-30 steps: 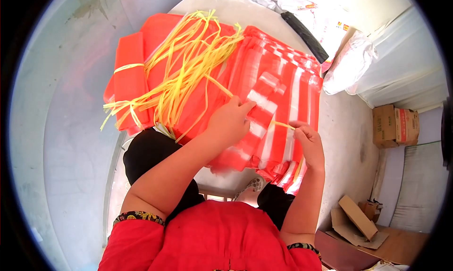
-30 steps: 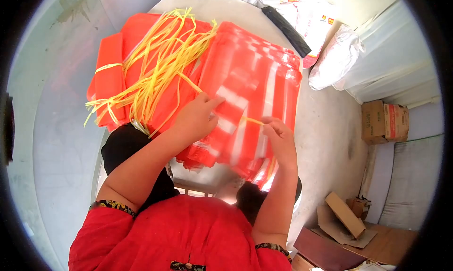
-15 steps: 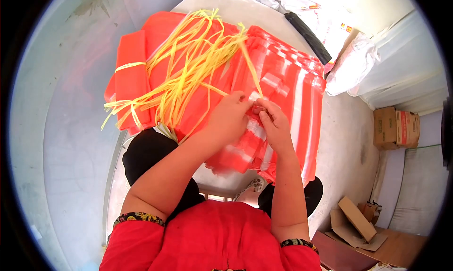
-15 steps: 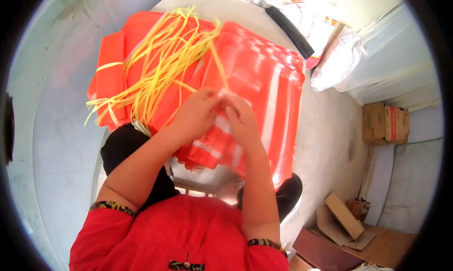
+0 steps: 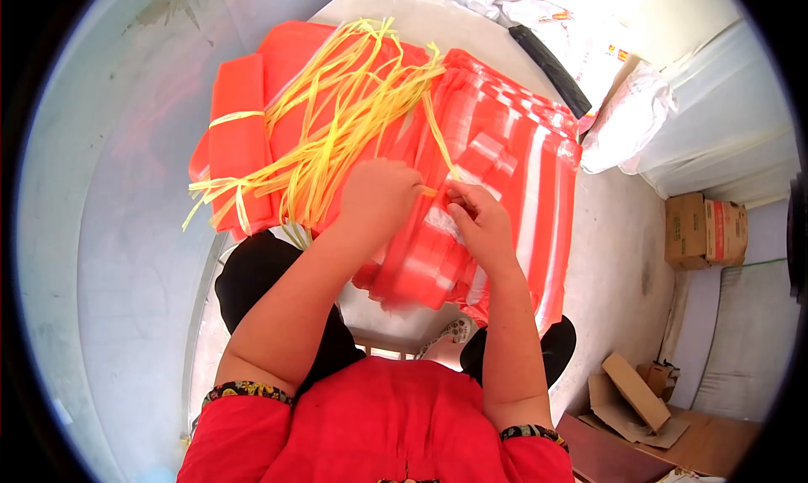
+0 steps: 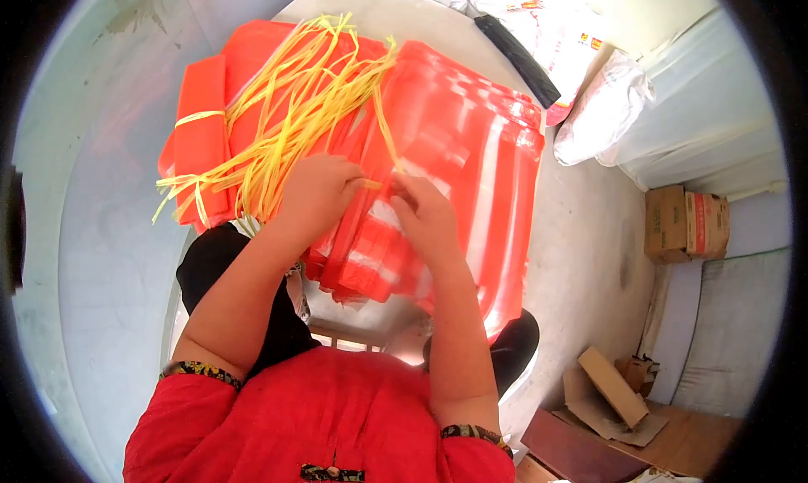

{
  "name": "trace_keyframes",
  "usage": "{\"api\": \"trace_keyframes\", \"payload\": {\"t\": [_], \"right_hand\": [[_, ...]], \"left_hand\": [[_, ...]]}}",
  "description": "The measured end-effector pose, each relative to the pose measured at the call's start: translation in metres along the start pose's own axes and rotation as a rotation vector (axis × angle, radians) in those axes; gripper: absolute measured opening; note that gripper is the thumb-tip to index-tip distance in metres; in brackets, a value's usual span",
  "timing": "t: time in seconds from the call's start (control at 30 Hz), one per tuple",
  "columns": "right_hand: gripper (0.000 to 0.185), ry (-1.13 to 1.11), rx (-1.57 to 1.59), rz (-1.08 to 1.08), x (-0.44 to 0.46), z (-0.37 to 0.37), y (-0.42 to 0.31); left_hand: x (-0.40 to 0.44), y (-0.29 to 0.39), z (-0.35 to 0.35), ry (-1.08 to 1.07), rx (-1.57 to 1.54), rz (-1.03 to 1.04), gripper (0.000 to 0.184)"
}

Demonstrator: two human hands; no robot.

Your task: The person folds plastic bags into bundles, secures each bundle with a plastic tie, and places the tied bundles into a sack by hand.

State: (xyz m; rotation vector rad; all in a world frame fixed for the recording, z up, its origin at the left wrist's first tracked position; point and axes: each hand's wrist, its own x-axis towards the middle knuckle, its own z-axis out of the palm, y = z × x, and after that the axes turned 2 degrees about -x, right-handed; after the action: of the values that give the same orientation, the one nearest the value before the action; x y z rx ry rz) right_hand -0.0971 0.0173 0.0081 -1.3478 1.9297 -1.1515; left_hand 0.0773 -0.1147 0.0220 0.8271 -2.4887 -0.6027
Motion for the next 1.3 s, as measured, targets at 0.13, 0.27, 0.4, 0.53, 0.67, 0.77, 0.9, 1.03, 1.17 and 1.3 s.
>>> {"api": "trace_keyframes", "payload": {"t": [0.13, 0.27, 0.4, 0.53, 0.67, 0.77, 0.9, 1.03, 1.17, 1.3], "right_hand": [[0.039, 0.011, -0.074, -0.015, -0.001, 0.002, -0.003], [0.031, 0.056, -0.198, -0.104, 0.000, 0.005, 0.001], [0.021, 0.094, -0.100, 0.043, 0.000, 0.010, 0.009], [0.026, 0.086, 0.045, 0.088, 0.000, 0.006, 0.007], [0.019, 0.101, 0.149, 0.088, -0.001, 0.002, 0.001], [0.014, 0.151, 0.201, 0.036, -0.004, 0.005, -0.001], [0.028, 0.251, -0.362, -0.263, -0.012, -0.004, -0.008], [0.033, 0.392, -0.654, -0.425, -0.011, -0.005, -0.008], [0.025, 0.348, -0.688, -0.286, -0.011, -0.011, -0.008], [0.016, 0.147, -0.276, -0.173, -0.009, -0.019, 0.014]], "left_hand": [[0.000, 0.012, -0.015, -0.138, -0.540, -0.158, 0.017], [0.003, 0.017, -0.006, -0.313, -0.947, 0.027, 0.021], [0.004, 0.025, 0.011, -0.176, -1.235, -0.116, 0.031], [0.009, 0.021, 0.028, -0.004, -0.680, 0.104, 0.031], [0.011, 0.023, 0.041, 0.100, -0.429, 0.158, 0.012], [0.015, 0.018, 0.045, 0.069, -0.395, 0.128, 0.010], [0.016, 0.026, 0.044, 0.080, -0.352, 0.145, 0.011], [0.013, 0.034, 0.035, 0.081, -0.299, 0.205, 0.010], [0.014, 0.030, 0.037, 0.053, -0.311, 0.222, 0.010], [0.013, 0.029, 0.037, 0.075, -0.419, 0.211, 0.007]]}}
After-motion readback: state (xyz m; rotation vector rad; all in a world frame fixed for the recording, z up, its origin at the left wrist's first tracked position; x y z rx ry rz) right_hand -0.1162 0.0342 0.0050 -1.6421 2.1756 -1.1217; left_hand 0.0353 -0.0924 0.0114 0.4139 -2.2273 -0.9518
